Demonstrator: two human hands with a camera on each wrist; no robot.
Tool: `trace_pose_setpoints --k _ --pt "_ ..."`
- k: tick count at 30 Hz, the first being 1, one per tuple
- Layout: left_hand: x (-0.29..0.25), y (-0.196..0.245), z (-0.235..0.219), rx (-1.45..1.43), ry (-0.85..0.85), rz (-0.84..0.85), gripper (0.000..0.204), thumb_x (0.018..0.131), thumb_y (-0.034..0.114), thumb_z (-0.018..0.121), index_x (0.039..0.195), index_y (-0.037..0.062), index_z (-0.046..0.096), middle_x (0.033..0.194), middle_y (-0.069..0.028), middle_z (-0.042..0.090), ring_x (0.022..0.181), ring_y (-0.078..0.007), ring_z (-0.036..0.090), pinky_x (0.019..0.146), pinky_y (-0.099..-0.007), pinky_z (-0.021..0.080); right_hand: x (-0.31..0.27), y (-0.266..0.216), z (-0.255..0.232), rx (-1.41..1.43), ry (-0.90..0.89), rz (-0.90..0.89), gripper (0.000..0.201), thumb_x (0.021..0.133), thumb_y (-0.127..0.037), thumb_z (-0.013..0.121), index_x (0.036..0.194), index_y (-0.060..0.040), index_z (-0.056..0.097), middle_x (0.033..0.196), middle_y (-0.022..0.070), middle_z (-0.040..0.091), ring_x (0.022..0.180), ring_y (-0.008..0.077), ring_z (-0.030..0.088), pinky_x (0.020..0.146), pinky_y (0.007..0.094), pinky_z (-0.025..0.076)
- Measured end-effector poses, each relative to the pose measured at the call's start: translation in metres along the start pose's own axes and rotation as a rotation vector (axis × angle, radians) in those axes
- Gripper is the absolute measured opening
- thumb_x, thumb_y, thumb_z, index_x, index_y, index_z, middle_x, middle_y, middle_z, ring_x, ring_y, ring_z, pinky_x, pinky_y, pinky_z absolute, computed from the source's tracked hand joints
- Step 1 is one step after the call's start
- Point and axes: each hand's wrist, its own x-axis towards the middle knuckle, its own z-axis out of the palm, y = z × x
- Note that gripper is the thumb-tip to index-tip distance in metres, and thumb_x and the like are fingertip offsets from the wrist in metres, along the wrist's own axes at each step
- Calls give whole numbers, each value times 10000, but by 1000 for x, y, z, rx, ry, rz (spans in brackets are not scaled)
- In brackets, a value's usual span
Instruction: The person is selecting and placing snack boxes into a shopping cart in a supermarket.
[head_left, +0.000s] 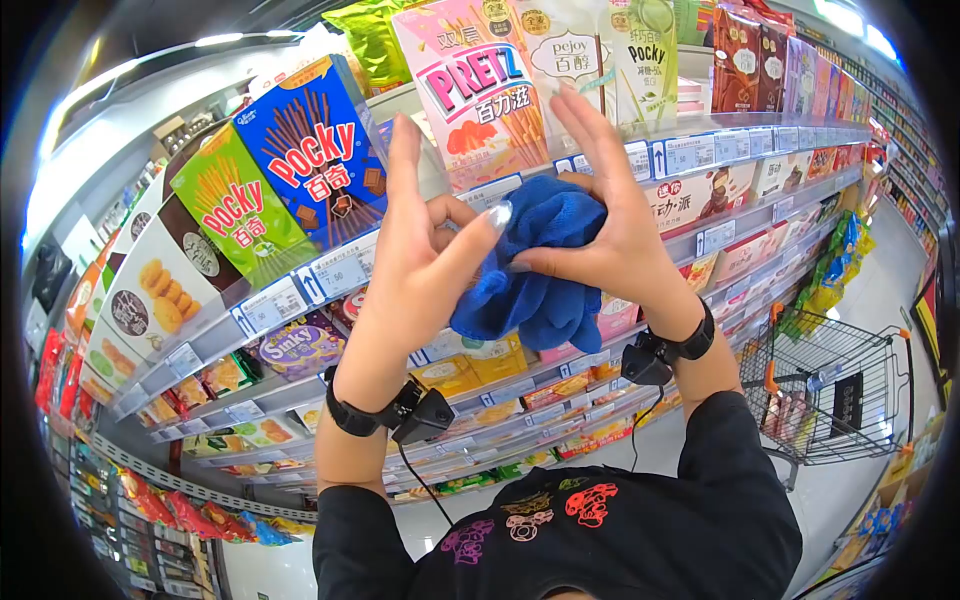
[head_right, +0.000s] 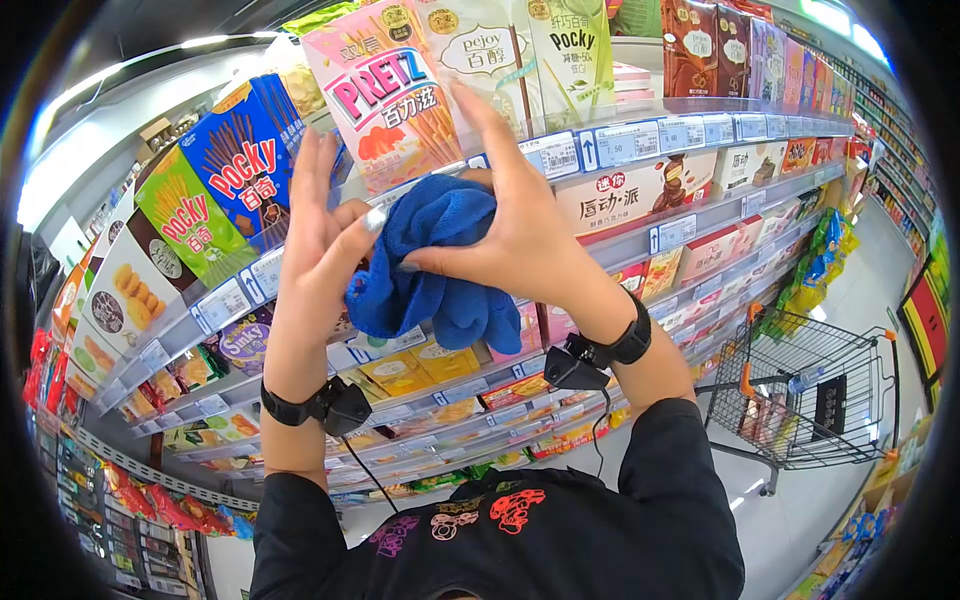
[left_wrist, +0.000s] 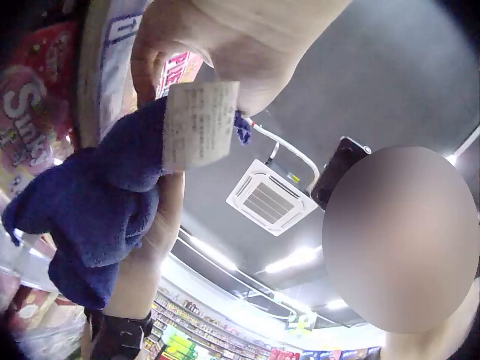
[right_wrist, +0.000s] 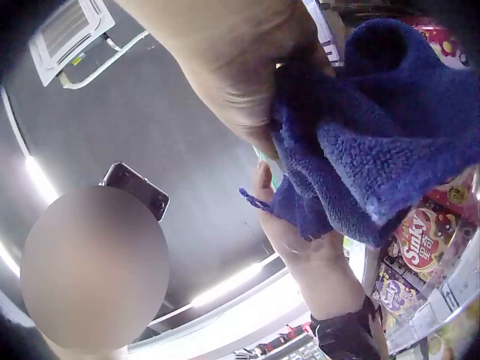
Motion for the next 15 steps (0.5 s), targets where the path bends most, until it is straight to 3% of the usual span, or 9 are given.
trace_pose_setpoints --k 5,7,11,15 --pt "7 -9 0 -68 42 -1 854 835 25 554 1426 -28 -59 1279 -120 433 709 -32 470 492 -157 367 5 3 4 52 -44 -19 1087 575 -149 855 1415 -32 176 1385 178 333 1063 223 562 874 335 489" --pt "8 -11 0 -92 23 -8 849 834 27 555 1426 -33 -50 1271 -110 436 704 -26 463 482 -160 360 5 2 4 48 -58 -5 1085 575 -142 854 1415 -33 175 1381 178 339 1061 221 565 871 332 489" --pt "6 -12 -2 -116 -32 -44 855 831 42 569 1434 -14 -35 988 -75 563 623 -19 455 459 -170 342 4 5 7 70 -55 -24 1094 564 -127 856 1416 -36 175 1383 173 337 1053 221 570 869 330 491" --pt "5 -15 -2 10 -26 -12 878 811 56 596 1435 -12 -18 783 -47 560 571 -26 452 451 -176 339 5 9 9 138 -40 -48 1113 552 -119 861 1422 -46 171 1424 158 267 1088 215 547 880 331 490"
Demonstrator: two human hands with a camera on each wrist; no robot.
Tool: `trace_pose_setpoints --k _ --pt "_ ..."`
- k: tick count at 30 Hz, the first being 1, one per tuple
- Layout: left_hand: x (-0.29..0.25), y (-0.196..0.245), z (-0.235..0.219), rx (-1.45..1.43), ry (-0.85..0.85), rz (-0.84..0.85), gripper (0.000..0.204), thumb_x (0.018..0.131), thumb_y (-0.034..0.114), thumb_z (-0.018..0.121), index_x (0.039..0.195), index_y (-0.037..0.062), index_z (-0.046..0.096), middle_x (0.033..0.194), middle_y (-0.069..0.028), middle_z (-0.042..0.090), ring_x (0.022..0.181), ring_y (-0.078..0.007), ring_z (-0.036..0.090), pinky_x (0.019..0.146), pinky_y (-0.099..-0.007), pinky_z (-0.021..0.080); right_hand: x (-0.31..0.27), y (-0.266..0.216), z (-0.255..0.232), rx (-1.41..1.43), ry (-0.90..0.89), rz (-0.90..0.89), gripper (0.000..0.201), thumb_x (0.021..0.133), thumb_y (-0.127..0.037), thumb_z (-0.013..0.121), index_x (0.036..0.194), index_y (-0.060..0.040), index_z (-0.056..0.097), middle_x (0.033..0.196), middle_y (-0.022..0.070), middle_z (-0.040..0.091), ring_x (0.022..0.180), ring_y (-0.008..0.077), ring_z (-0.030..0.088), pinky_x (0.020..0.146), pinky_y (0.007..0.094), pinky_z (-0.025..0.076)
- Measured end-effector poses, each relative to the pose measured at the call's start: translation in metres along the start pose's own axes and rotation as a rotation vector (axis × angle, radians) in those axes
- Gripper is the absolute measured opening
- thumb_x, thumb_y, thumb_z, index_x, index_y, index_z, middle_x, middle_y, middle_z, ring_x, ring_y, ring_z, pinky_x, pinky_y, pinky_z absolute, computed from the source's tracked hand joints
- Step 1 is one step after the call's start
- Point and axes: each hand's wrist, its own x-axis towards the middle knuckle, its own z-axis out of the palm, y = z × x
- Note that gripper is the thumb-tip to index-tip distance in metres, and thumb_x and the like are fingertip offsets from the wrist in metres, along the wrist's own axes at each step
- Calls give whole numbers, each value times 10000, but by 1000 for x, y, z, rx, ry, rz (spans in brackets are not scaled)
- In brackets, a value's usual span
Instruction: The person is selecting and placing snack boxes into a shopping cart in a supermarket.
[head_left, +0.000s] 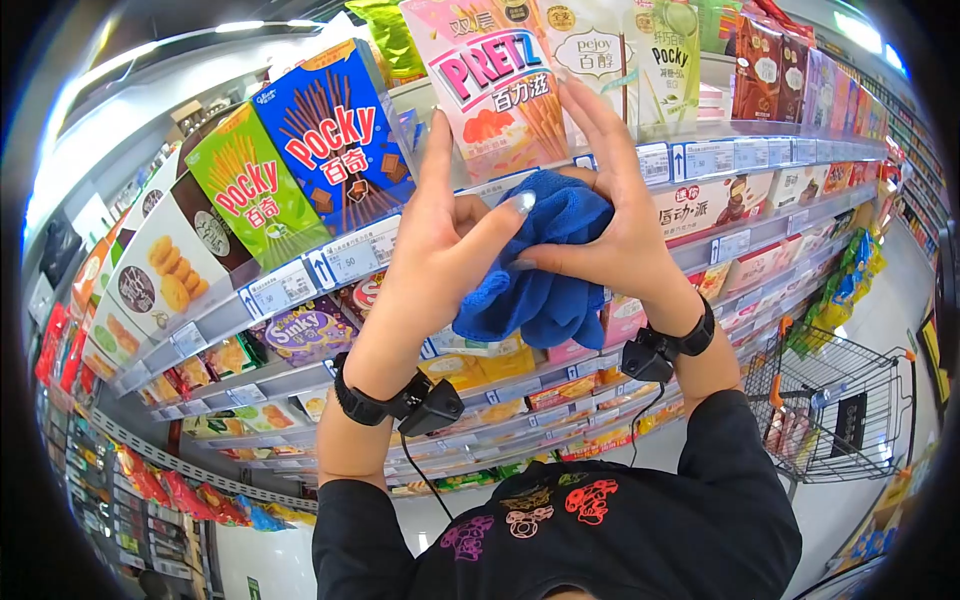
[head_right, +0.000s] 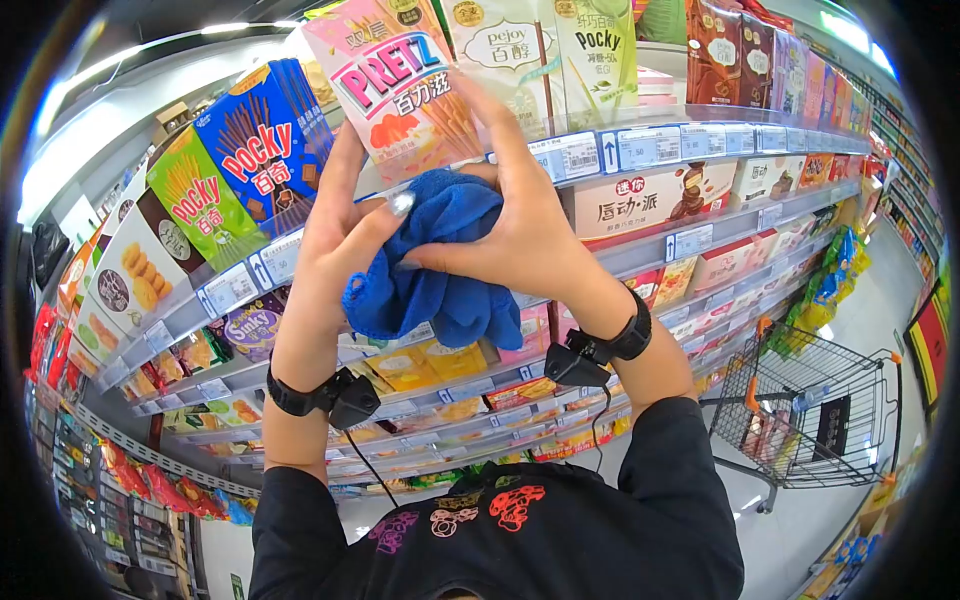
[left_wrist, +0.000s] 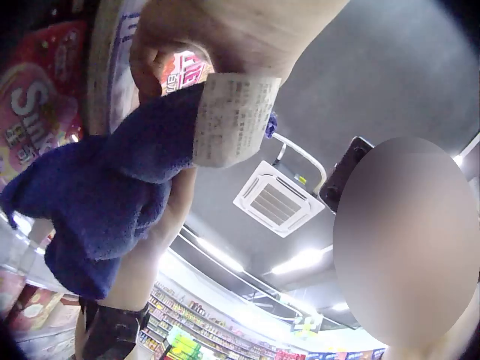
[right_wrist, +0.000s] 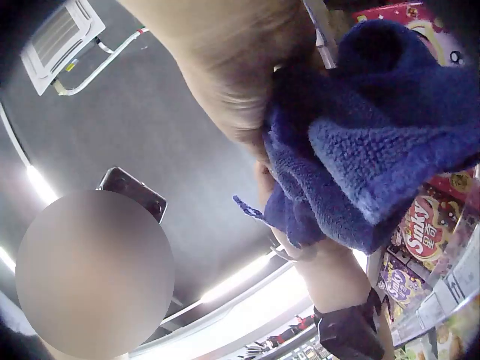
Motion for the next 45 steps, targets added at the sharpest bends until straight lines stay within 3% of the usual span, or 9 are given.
trace_pose_setpoints --k 6,10,13,20,25,28,29,35,45 --pt "-1 -5 7 206 69 161 916 765 58 633 1428 -36 6 703 -53 547 535 -54 465 462 -199 367 1 4 2 -38 25 -97 1154 552 -147 866 1431 -33 127 1470 155 174 1228 226 422 888 344 486" --pt "-4 6 17 290 79 254 958 729 77 648 1420 -56 -3 1206 -229 471 566 -113 494 481 -244 412 -6 1 -4 -114 74 -120 1174 556 -189 856 1434 -28 93 1471 168 173 1270 237 371 907 358 462" --pt "-8 10 26 640 70 486 988 692 185 685 1421 -56 64 1418 -319 219 912 -299 624 608 -295 512 -20 -4 -9 -160 192 -136 1169 568 -224 836 1434 -34 75 1466 172 183 1266 245 375 936 379 427" --pt "-24 9 44 747 32 679 874 672 216 702 1343 -125 256 1379 -366 252 1018 -418 579 630 -311 530 -54 -9 -4 -277 418 -105 1162 594 -307 789 1436 -45 33 1456 181 206 1255 264 385 1006 427 346" --pt "-42 5 39 619 180 673 683 706 154 723 1247 -120 409 1234 -320 476 879 -318 640 603 -300 528 -92 -16 11 -462 351 -51 1095 639 -395 741 1438 -59 73 1438 159 253 1283 282 344 1064 457 280" --pt "-49 -9 33 683 271 837 628 689 125 727 1216 -92 462 1123 -256 572 775 -276 650 590 -295 524 -100 -36 2 -847 -144 40 1084 643 -399 763 1439 -64 108 1418 131 296 1294 275 329 1068 447 281" --pt "-52 -10 35 672 319 798 517 664 105 664 1160 -12 577 974 -101 634 615 -150 598 490 -234 446 -99 -41 -1 -912 -282 62 1104 631 -377 781 1438 -63 96 1412 133 302 1280 272 348 1057 441 294" --pt "-53 -3 16 812 254 703 436 604 243 711 978 32 633 888 -73 637 629 -186 589 529 -298 417 -92 -13 4 -303 -6 -44 1157 584 -185 848 1416 -48 55 1360 187 346 1156 292 485 950 406 418" --pt "-57 -9 -16 380 19 432 344 634 116 709 966 38 662 1373 -230 353 845 -214 587 668 -303 492 -26 -17 -47 148 -51 208 1085 481 -152 886 1366 14 281 1414 211 309 964 136 547 788 258 453"
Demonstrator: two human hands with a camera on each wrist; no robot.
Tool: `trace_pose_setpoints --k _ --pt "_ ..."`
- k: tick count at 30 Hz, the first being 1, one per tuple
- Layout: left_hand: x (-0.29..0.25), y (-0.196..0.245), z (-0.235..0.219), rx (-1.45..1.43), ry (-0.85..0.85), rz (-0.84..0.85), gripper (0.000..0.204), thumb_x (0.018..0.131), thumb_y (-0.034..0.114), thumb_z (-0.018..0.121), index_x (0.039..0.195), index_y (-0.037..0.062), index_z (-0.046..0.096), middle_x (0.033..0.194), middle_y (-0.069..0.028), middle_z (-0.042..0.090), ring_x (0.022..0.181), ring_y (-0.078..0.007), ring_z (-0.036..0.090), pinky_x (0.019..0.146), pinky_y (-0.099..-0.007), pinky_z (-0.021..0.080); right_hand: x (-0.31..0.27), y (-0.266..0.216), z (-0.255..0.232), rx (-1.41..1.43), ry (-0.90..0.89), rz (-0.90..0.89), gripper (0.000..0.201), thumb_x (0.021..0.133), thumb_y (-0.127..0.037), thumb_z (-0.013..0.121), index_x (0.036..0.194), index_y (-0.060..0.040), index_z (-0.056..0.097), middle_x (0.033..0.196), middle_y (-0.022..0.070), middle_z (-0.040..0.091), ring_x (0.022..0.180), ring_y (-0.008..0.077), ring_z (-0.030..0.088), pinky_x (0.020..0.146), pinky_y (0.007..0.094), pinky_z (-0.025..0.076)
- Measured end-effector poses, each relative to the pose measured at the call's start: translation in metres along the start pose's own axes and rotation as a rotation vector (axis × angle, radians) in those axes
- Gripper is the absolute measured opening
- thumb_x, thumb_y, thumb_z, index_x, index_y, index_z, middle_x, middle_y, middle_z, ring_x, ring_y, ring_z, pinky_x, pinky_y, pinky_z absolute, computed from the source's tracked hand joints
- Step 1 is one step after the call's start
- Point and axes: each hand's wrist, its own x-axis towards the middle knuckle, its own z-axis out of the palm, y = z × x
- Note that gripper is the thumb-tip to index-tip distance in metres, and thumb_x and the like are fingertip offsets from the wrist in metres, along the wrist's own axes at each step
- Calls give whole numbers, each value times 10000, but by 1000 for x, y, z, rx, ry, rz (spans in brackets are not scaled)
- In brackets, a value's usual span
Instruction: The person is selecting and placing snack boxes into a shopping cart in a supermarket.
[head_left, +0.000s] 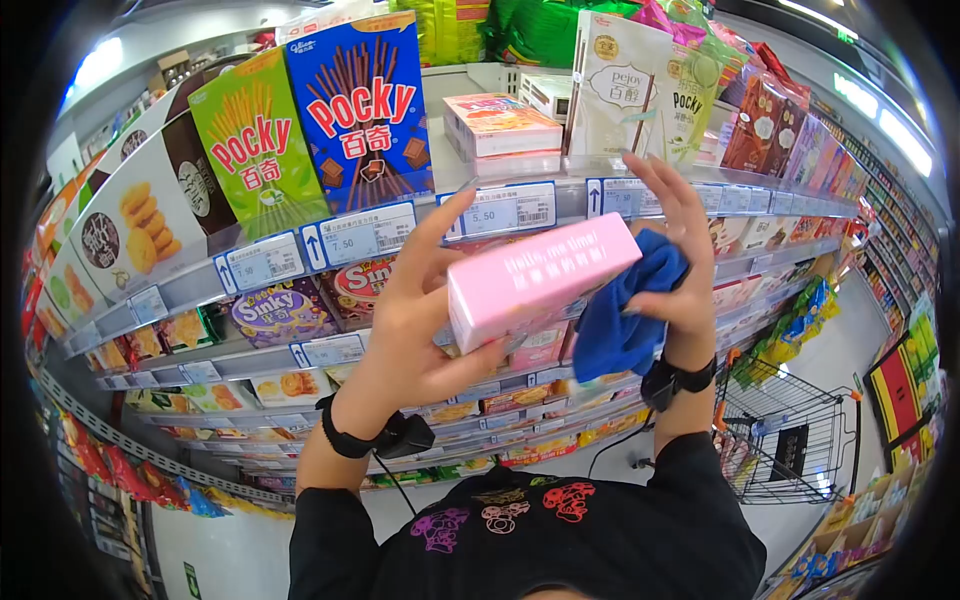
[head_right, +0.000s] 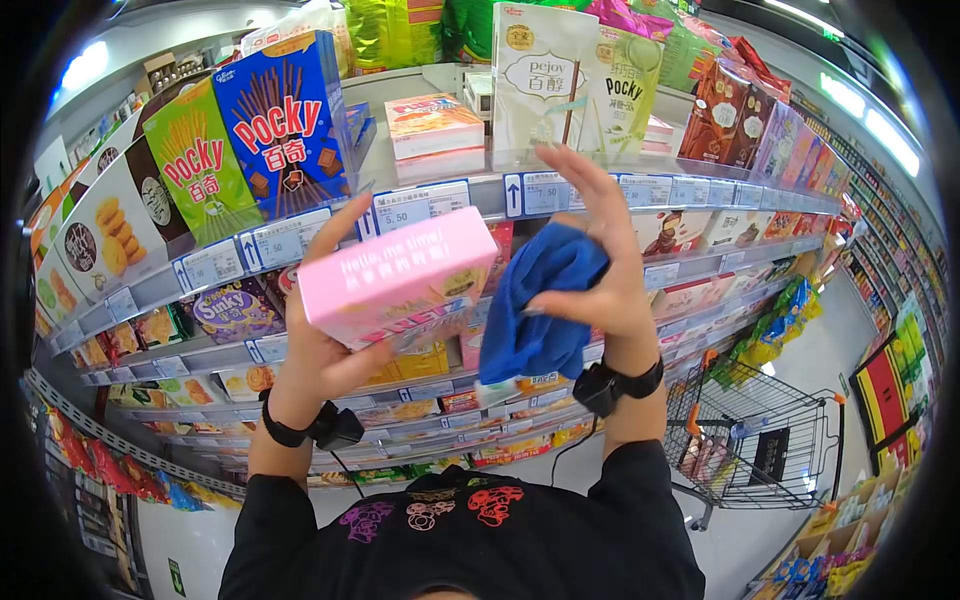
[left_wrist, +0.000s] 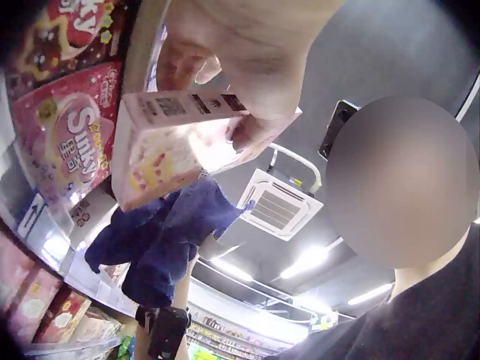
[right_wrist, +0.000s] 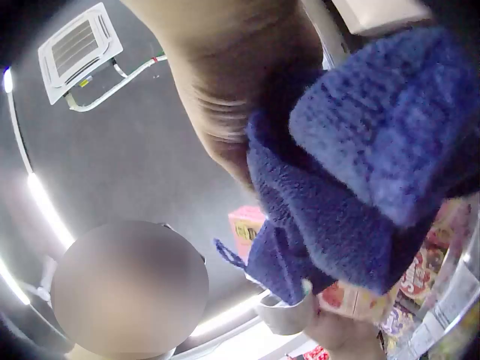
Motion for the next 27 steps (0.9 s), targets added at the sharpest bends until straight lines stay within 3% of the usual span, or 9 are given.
trace_pose_setpoints --k 5,7,10,13,15,18,21,24,27 --pt "12 19 -14 66 -300 41 330 632 128 694 956 70 669 1423 -264 274 878 -214 622 675 -300 504 29 -19 -16 -80 -218 148 804 538 -198 858 1224 -20 477 1409 195 335 1083 167 476 846 286 429" --pt "12 24 -15 46 -389 22 334 623 130 699 951 77 672 1422 -257 280 906 -226 623 684 -309 507 41 -21 -19 -201 -324 146 788 549 -210 855 1203 -8 464 1425 206 305 929 117 541 759 236 447" --pt "11 25 -16 7 -391 -83 349 610 143 705 953 88 675 1424 -263 272 930 -239 623 736 -334 501 55 -27 -22 -355 -466 177 740 575 -197 838 1179 -1 458 1422 205 307 958 118 558 757 231 463" --pt "13 14 -20 51 -364 -18 327 633 172 703 945 80 675 1413 -284 280 910 -244 630 762 -343 491 65 -34 -17 -444 -516 211 660 581 -192 818 1132 -26 494 1345 171 410 1160 174 466 932 309 393" --pt "14 7 -19 60 -315 20 291 676 226 694 915 62 677 1393 -313 301 860 -238 645 739 -329 492 72 -35 -16 -553 -569 133 618 575 -200 817 1091 -42 515 1285 147 469 1180 189 448 990 336 343" --pt "9 9 -17 -32 -320 -50 329 645 165 712 955 61 674 1403 -273 314 916 -249 623 767 -340 488 83 -45 -13 -631 -629 251 546 578 -222 810 1020 -61 532 1138 101 538 1085 193 487 987 344 326" --pt "4 7 -15 -26 -329 -19 312 659 174 707 944 53 674 1405 -267 318 893 -239 627 718 -317 497 94 -53 -11 -666 -656 408 517 586 -236 800 987 -61 525 1044 63 543 1038 170 495 929 310 360" --pt "-5 3 -15 -45 -331 -21 300 667 179 703 935 48 674 1402 -250 336 872 -231 632 684 -304 501 102 -50 -9 -601 -640 411 526 595 -324 808 957 -48 543 889 74 613 817 166 576 721 271 453" --pt "-10 1 -17 -67 -344 -24 300 667 180 703 931 41 673 1389 -233 365 860 -228 636 677 -302 503 105 -49 -4 -639 -702 389 536 594 -325 814 966 -44 548 904 83 615 838 159 577 730 269 453"
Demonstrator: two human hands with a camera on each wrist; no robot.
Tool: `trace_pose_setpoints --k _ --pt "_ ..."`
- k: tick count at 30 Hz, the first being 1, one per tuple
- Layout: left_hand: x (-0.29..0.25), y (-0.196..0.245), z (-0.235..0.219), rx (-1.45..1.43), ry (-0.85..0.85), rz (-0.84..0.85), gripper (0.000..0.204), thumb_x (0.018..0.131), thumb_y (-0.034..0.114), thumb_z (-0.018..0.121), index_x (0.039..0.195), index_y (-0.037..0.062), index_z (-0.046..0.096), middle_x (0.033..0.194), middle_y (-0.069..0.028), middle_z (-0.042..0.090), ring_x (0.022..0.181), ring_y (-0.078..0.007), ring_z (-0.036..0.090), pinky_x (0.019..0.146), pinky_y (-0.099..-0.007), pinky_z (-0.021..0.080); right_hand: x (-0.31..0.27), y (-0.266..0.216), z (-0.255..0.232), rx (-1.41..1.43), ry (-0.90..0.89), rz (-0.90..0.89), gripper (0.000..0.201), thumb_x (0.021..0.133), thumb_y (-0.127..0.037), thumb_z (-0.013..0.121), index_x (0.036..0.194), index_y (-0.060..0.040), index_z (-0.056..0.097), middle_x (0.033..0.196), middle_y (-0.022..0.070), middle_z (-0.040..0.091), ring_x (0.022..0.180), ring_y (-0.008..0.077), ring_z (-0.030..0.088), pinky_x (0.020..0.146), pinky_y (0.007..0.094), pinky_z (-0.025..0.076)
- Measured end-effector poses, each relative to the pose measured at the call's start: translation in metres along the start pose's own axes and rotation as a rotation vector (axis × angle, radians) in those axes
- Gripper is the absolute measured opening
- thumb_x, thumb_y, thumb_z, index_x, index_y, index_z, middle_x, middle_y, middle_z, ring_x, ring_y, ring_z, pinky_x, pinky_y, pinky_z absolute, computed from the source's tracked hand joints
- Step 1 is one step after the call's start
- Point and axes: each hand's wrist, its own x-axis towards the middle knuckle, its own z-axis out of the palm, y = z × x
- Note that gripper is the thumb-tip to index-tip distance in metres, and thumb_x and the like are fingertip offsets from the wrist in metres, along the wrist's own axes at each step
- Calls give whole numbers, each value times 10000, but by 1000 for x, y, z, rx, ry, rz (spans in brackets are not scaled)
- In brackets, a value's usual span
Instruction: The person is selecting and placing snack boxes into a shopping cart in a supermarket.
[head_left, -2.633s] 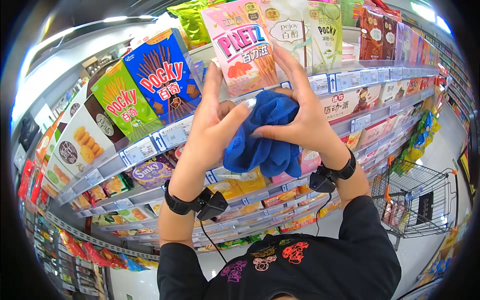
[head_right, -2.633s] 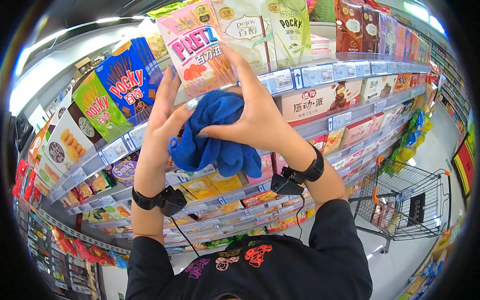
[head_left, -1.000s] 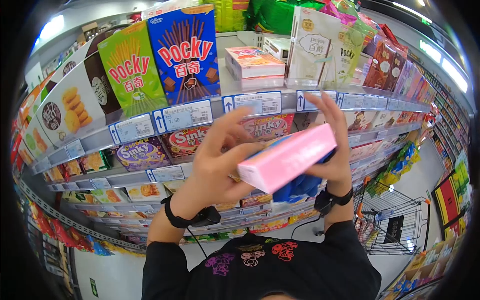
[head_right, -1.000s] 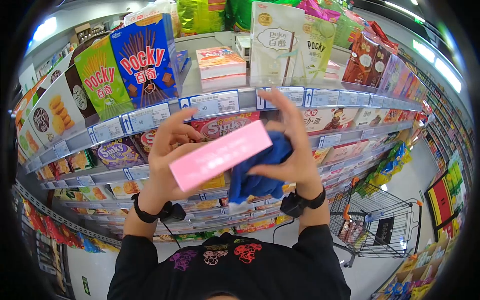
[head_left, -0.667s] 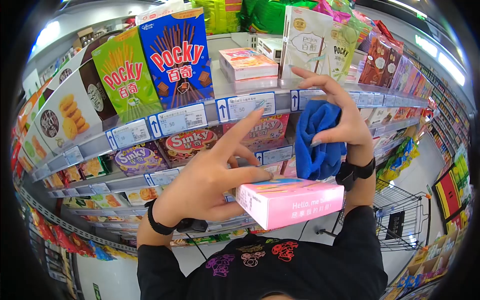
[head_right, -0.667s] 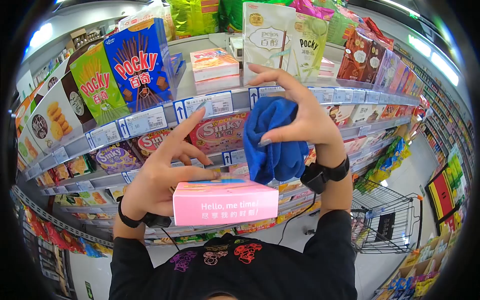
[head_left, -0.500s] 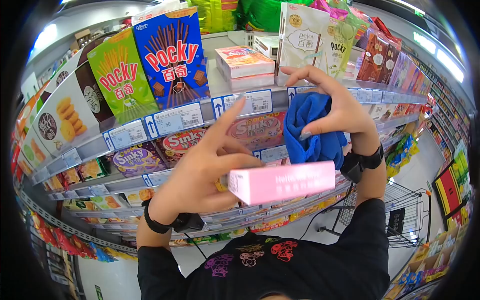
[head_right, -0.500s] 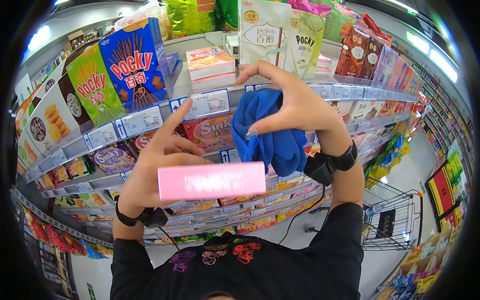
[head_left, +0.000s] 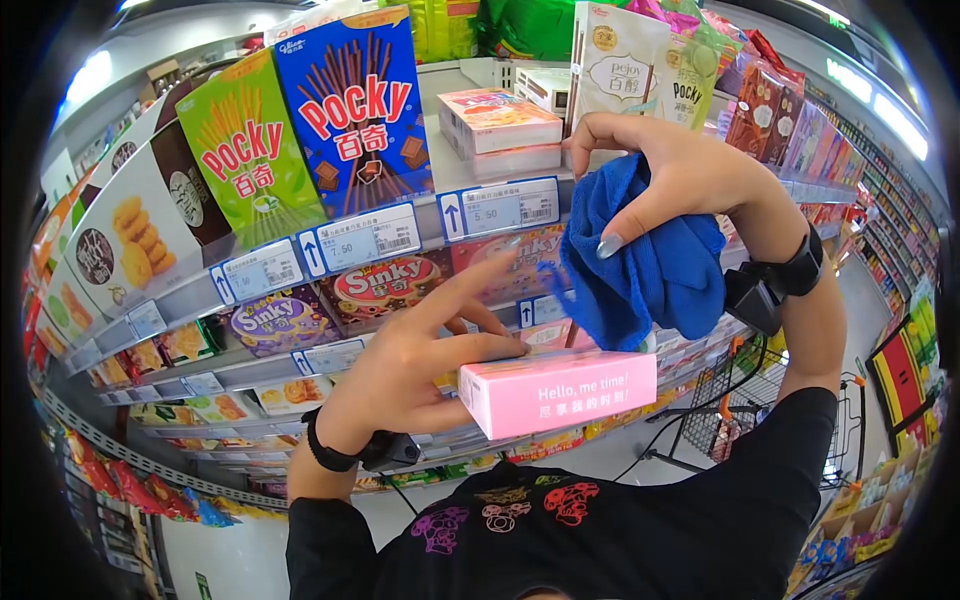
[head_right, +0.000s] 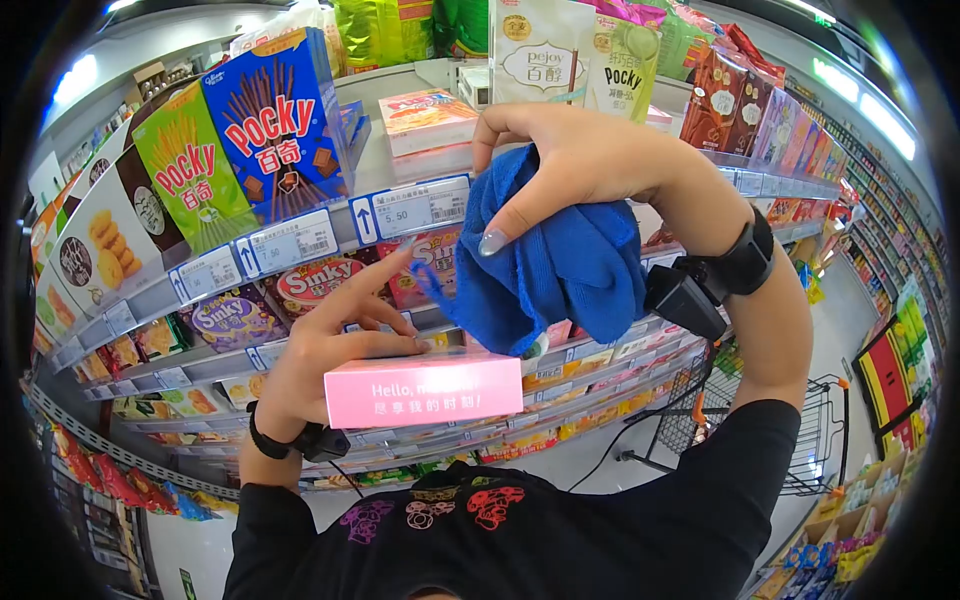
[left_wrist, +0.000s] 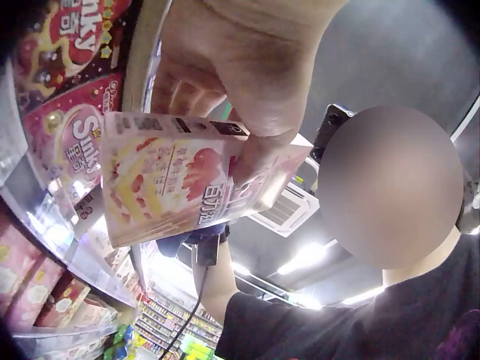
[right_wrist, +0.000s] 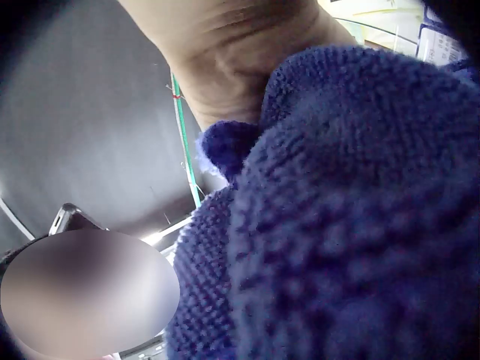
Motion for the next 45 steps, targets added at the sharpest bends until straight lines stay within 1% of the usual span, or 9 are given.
trace_pose_setpoints --k 3,6,9,12,15,24,27,33,45 --pt "-5 0 -1 -20 -12 13 306 662 176 700 931 33 671 1377 -220 387 856 -222 637 676 -304 506 1 -13 -3 -19 -62 159 505 592 -225 789 995 -60 534 985 24 551 949 129 507 854 267 392" --pt "-11 -5 2 -17 -16 17 320 653 170 697 940 31 668 1369 -207 400 848 -216 635 681 -308 510 4 -13 -4 40 -78 200 507 595 -219 789 1005 -60 537 993 24 553 951 121 509 860 265 392" --pt "-13 -8 4 -8 -11 13 316 666 191 699 934 27 668 1344 -212 427 831 -214 630 686 -309 506 6 -8 0 44 -4 71 521 609 -304 807 984 -50 550 908 78 616 828 149 579 716 269 462" --pt "-11 -10 7 -26 4 20 307 696 236 709 909 18 670 1303 -242 463 802 -221 625 689 -309 500 8 -7 1 60 14 86 516 610 -288 809 988 -51 550 911 74 614 821 147 577 713 266 462" --pt "-9 -12 11 -43 10 18 310 686 237 716 901 18 673 1295 -227 474 786 -220 620 698 -313 503 8 -15 0 45 -20 178 485 609 -212 779 1007 -60 546 994 24 557 957 132 523 867 268 398" --pt "-10 -18 10 -50 -17 29 355 646 163 681 970 18 661 1331 -177 436 812 -239 619 731 -330 509 4 -6 0 2 56 -3 597 608 -302 809 1087 -57 552 1029 120 601 940 189 573 807 286 460" --pt "-12 -18 10 -47 -10 21 357 647 162 678 972 15 658 1327 -176 440 807 -242 621 737 -335 508 0 -7 -1 78 68 65 599 610 -310 806 1090 -56 552 1040 124 603 939 192 575 816 294 457" --pt "-15 -21 12 -86 -27 6 353 653 164 689 968 9 653 1327 -177 440 806 -238 613 738 -343 507 2 -12 2 31 25 156 595 593 -230 793 1096 -57 525 1006 58 581 951 131 525 862 260 399" --pt "-30 -21 19 -230 78 -74 335 694 174 695 985 15 642 1319 -171 457 812 -235 598 742 -329 485 6 -7 2 14 -18 143 561 597 -216 803 1055 -59 521 1091 42 530 1049 139 488 912 277 367"
